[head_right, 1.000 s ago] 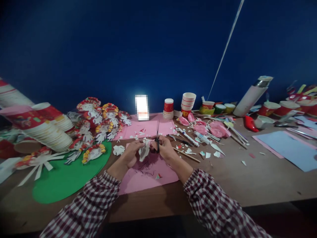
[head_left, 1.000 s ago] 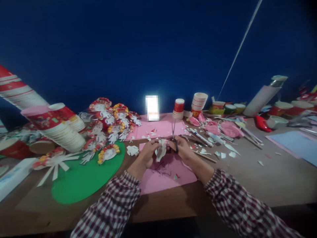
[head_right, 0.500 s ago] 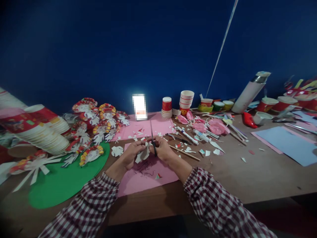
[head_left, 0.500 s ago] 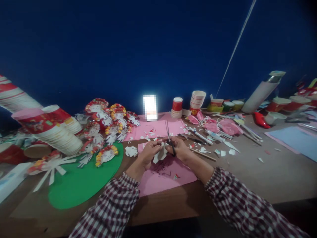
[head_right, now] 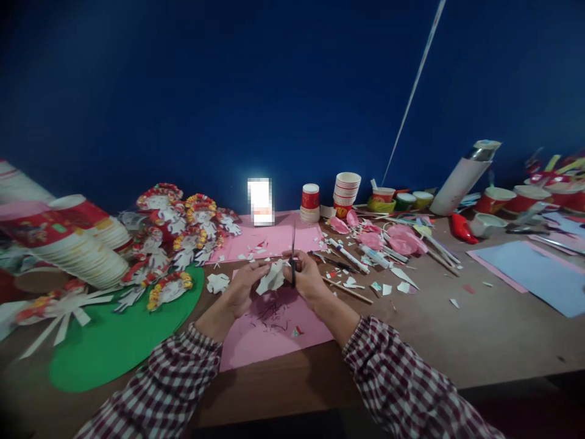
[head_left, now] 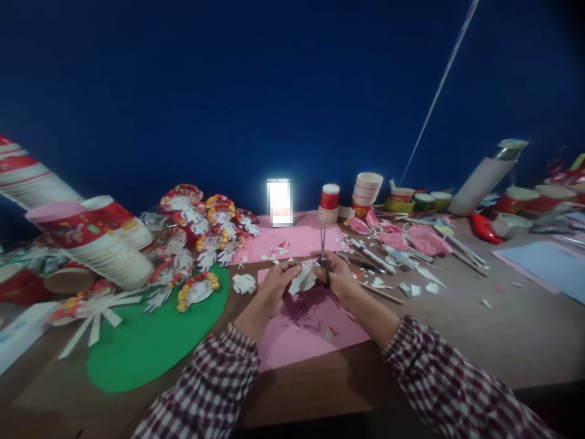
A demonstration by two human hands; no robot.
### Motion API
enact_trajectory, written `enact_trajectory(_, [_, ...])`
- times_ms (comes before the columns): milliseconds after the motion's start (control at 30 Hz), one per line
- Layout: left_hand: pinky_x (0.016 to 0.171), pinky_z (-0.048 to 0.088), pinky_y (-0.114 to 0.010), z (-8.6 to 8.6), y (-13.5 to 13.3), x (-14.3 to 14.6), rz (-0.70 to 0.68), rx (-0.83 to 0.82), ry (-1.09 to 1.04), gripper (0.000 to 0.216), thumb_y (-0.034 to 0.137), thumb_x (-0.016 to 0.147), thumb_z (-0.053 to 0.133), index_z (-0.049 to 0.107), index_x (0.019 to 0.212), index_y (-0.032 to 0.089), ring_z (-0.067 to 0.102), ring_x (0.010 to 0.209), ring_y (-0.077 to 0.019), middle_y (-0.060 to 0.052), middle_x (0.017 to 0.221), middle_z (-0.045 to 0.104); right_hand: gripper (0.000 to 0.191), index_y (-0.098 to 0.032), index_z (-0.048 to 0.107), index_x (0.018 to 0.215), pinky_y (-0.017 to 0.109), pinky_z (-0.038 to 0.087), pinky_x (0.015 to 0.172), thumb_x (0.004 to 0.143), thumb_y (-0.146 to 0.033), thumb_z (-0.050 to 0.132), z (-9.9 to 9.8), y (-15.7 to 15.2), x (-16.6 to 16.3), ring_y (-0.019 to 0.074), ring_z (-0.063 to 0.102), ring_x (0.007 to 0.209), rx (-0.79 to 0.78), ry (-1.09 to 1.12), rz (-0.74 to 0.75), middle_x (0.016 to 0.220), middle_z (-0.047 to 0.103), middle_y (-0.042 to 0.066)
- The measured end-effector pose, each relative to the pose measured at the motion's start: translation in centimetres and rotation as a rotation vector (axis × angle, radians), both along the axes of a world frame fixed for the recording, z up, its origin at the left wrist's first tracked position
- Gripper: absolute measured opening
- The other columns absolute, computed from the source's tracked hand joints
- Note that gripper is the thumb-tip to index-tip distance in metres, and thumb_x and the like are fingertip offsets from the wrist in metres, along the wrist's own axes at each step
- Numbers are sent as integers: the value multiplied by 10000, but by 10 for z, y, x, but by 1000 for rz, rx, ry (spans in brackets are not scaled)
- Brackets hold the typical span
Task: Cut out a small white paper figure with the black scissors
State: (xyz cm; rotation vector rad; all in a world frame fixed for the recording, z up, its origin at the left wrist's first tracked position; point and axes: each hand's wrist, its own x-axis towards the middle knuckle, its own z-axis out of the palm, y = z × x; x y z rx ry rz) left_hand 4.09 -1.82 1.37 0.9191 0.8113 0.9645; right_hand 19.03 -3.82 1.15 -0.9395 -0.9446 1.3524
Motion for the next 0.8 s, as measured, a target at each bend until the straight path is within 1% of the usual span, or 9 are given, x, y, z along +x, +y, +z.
enact_trajectory(67, [482, 402, -208, -3, 1, -1, 3, -5, 37, 300, 315, 635, 740, 651, 854, 129, 537, 502, -96, -3, 620, 619, 424, -181, 544, 973, 195, 383, 474, 592, -216, 726, 1, -1, -1, 73, 479, 487, -2, -17, -7, 604, 530, -73])
enact_trajectory(167, [477, 398, -207, -6, 2, 0, 12, -9, 45, 298, 321, 613, 750, 635, 810, 130, 538, 509, -96, -4, 632, 620, 450, -183, 534, 989, 194, 375, 465, 586, -220, 731, 2, -2, -2, 69, 459, 476, -12, -27, -12, 605, 524, -72])
enact_trajectory(233, [482, 396, -210, -5, 2, 0, 32, -14, 56, 294, 314, 596, 757, 627, 783, 129, 535, 506, -96, -4, 621, 613, 458, -182, 531, 986, 192, 369, 463, 579, -223, 736, 4, -3, -3, 71, 465, 480, -11, -16, -8, 607, 532, -67])
enact_trajectory(333, [516, 411, -219, -3, 1, 1, 61, -26, 57, 308, 284, 561, 769, 628, 786, 127, 559, 539, -105, -21, 670, 638, 472, -187, 539, 993, 205, 373, 464, 570, -242, 741, 7, -5, -4, 82, 474, 487, -24, -36, -10, 615, 546, -57])
enact_trajectory(400, [513, 405, -221, -3, 1, 2, 65, -26, 55, 314, 281, 563, 765, 628, 801, 129, 555, 538, -105, -20, 669, 638, 476, -189, 545, 994, 208, 367, 462, 564, -247, 744, 9, -6, -5, 81, 462, 480, -23, -56, -23, 600, 537, -61])
enact_trajectory(467, [511, 401, -220, -3, 1, 2, 63, -20, 55, 296, 287, 566, 761, 620, 773, 128, 542, 527, -100, -13, 638, 624, 477, -192, 543, 1000, 211, 372, 470, 569, -250, 740, 10, -6, -5, 84, 466, 483, -25, -70, -29, 592, 533, -64])
enact_trajectory(533, [505, 399, -219, -5, 1, 1, 64, -11, 58, 281, 292, 565, 760, 606, 734, 129, 528, 512, -94, -4, 612, 608, 476, -192, 536, 1003, 214, 380, 478, 575, -251, 736, 10, -7, -5, 89, 480, 492, -32, -77, -31, 598, 540, -61])
enact_trajectory(667, [466, 382, -218, -8, 2, 2, 71, 2, 78, 282, 312, 576, 749, 597, 741, 142, 511, 493, -96, 1, 612, 598, 475, -186, 531, 998, 211, 389, 488, 574, -236, 741, 8, -6, -5, 92, 498, 507, -29, -78, -24, 622, 563, -51])
enact_trajectory(800, [530, 417, -226, -9, 2, 2, 129, 59, 100, 273, 293, 554, 765, 610, 716, 136, 524, 543, -98, -1, 629, 602, 498, -194, 534, 1030, 219, 395, 486, 581, -243, 744, 4, -4, -4, 99, 506, 501, -29, -84, -23, 629, 566, -50])
